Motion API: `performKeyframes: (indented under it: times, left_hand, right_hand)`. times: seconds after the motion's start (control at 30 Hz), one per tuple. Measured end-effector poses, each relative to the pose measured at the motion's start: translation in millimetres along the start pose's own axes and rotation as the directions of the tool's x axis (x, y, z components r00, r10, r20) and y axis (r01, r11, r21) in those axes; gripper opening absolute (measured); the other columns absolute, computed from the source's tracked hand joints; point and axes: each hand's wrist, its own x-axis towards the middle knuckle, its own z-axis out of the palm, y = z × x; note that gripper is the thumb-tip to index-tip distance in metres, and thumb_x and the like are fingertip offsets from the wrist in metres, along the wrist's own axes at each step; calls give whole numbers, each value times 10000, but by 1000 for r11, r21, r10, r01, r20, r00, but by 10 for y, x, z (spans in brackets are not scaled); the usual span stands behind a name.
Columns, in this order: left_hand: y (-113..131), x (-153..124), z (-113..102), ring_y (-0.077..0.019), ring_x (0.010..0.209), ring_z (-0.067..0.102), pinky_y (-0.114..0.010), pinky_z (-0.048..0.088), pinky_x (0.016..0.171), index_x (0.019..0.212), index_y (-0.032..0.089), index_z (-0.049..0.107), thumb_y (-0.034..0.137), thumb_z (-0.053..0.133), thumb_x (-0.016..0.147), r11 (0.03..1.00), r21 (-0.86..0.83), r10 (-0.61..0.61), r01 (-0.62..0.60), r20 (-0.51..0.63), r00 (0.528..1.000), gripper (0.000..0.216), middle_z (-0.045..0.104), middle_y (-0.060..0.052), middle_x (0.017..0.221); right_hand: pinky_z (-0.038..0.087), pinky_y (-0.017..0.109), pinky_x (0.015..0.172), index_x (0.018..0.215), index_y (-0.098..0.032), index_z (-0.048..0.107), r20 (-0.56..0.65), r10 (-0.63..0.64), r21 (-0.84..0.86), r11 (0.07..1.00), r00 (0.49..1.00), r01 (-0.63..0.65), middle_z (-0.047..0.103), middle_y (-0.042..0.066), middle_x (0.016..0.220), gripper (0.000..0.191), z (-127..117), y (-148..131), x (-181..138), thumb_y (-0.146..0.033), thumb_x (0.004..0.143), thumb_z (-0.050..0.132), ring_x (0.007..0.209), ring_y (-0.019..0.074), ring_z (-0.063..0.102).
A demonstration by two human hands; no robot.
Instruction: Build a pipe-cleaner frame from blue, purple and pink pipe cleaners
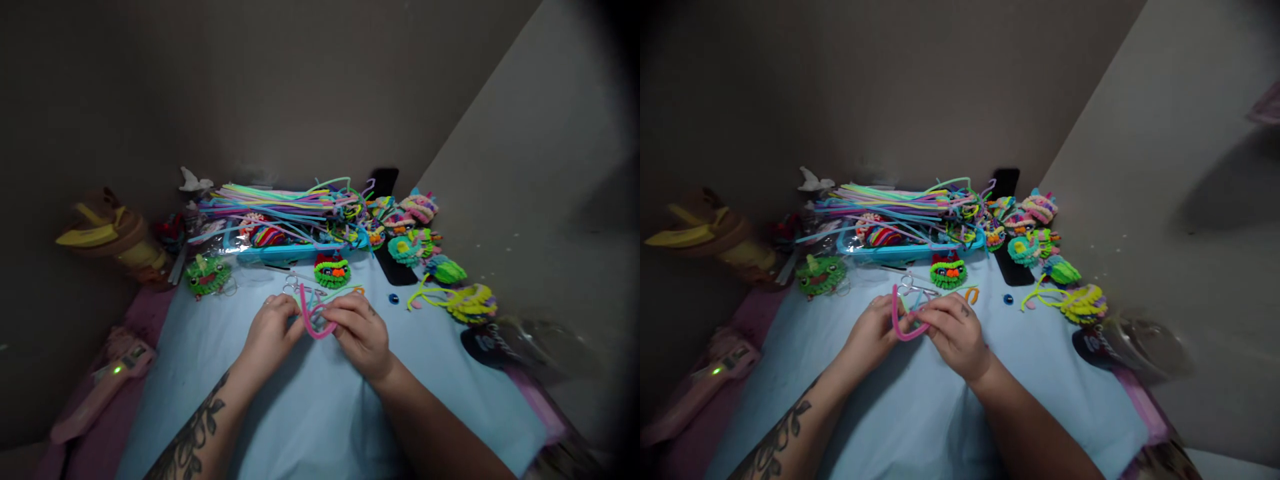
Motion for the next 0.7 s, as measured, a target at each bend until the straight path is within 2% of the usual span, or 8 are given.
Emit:
performKeyframes:
  times: [0.07,0.13,0.23,0.3,0.4,0.53,0.63,0.7]
  left_hand:
    - [21,0,-13,-192,784,526,-332,379,769,733,178,639,300,516,857,1000,-1,-6,6,14,1000,213,613,-47,794]
    - [37,-1,-27,-192,791,525,-332,377,781,721,175,636,302,521,849,999,-35,-12,13,28,1000,214,609,-46,791]
    - [53,-3,-71,-175,780,529,-294,386,750,650,166,610,281,540,825,981,-191,-21,37,85,996,221,592,-32,747]
    - [59,-3,-121,-161,762,534,-265,391,718,621,160,607,261,554,802,944,-318,-29,85,177,984,214,582,-22,731]
    - [52,1,-207,-143,721,521,-240,382,662,613,152,617,264,563,778,892,-415,-56,180,293,955,206,565,-11,726]
    - [16,13,-305,-131,701,506,-227,372,643,618,149,606,248,572,754,858,-459,-74,230,332,940,172,549,-2,733]
    - [-10,17,-356,-129,697,503,-223,372,645,613,152,587,255,573,759,863,-454,-70,223,329,942,180,539,2,724]
    - [-26,17,-365,-133,705,509,-227,376,652,634,156,588,289,560,787,883,-426,-56,198,322,945,204,551,-2,734]
  right_hand:
    - [500,360,729,1033,-258,622,-53,58,29,998,997,-57,621,46,893,249,3,-5,-8,-116,841,555,815,180,596]
    - [503,358,726,1042,-266,590,-163,127,89,990,978,-114,622,24,835,273,26,-7,-19,-97,830,562,768,166,597]
    - [520,332,683,1098,-302,477,-385,172,200,975,907,-100,622,-29,767,398,51,22,-40,-51,804,572,687,139,604]
    - [531,307,635,1050,-299,475,-447,171,185,978,878,-97,643,-27,796,356,27,68,-53,-52,808,560,690,139,629]
    - [540,308,642,955,-255,570,-351,185,-8,980,918,-200,674,21,862,212,-66,148,-52,-89,829,531,771,168,659]
    - [532,339,767,1039,-234,628,-183,147,-234,954,972,-188,693,52,938,280,-171,247,5,-90,851,478,883,188,652]
    - [523,343,783,1064,-236,638,-198,95,-306,940,976,-153,691,50,937,308,-199,331,42,-77,848,486,875,183,640]
    - [521,340,752,1021,-242,667,-252,84,-359,917,964,-174,674,43,874,278,-207,378,49,-89,833,530,819,177,627]
